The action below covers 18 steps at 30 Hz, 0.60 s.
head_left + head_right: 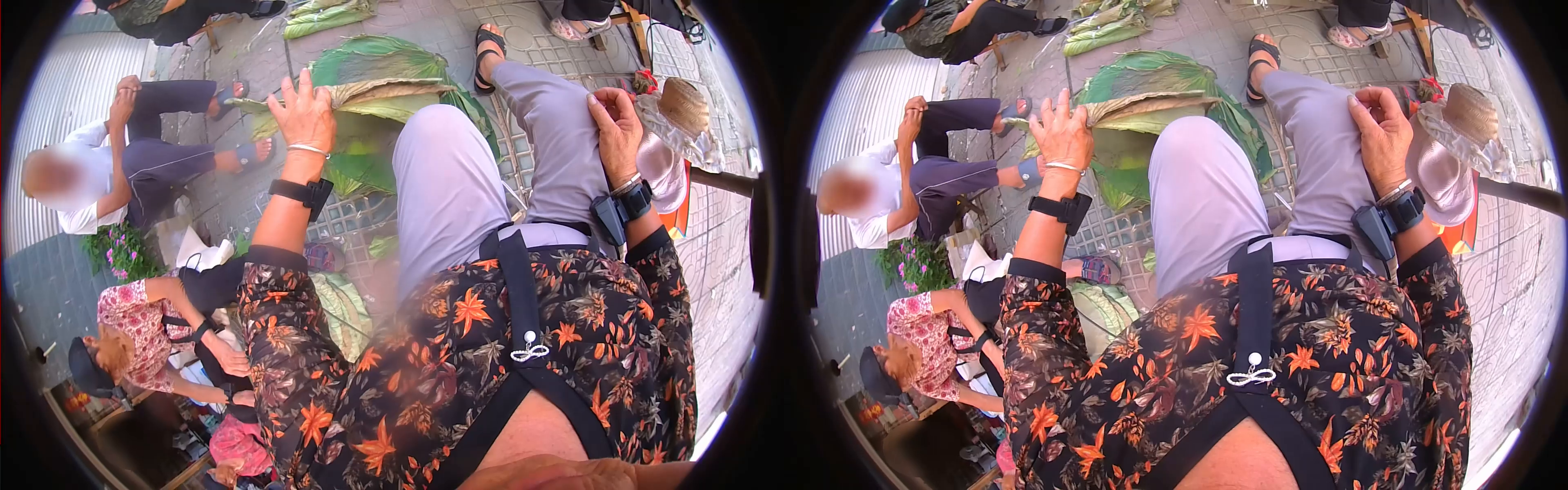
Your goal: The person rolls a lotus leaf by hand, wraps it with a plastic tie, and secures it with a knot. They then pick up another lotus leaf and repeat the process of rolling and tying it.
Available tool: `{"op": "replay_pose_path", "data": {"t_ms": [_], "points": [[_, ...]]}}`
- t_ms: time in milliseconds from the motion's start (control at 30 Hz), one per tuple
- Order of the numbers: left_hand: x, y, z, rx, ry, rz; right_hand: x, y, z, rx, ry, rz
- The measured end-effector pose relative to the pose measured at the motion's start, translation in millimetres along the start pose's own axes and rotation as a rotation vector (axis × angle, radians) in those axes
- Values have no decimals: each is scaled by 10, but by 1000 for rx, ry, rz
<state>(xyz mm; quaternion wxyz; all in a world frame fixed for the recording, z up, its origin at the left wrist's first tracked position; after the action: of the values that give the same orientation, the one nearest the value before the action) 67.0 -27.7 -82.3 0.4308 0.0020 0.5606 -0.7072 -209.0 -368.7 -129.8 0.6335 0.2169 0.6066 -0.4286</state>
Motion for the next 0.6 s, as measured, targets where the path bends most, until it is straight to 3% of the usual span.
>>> {"op": "replay_pose_path", "data": {"t_ms": [133, 267, 333, 433, 533, 600], "points": [[-44, -309, 129, 96, 11, -242, 35, 35, 24, -29, -21, -15], [168, -845, 276, 328, 120, -402, -123, 196, 29, -208, 30, -76], [342, -1144, 370, 431, 218, -382, -559, 261, 49, -183, -222, -101], [613, -1526, 451, 530, 315, -404, -901, 289, 40, -156, -277, 45], [835, -1833, 487, 538, 358, -428, -732, 587, 25, -314, -99, 146], [992, -1969, 473, 610, 426, -450, -515, 827, -75, -526, 134, 200]]}}
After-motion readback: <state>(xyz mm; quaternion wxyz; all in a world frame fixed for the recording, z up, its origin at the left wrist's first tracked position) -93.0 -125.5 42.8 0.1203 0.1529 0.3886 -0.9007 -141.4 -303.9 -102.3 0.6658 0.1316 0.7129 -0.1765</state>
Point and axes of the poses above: each hand's wrist, its own z-axis towards the middle knuckle, its own y-axis out of the palm, x = y × z, the point moved 9 cm from there along z, towards the middle knuckle, and after that the axes turned 3 degrees about x, right-handed, at the moved point
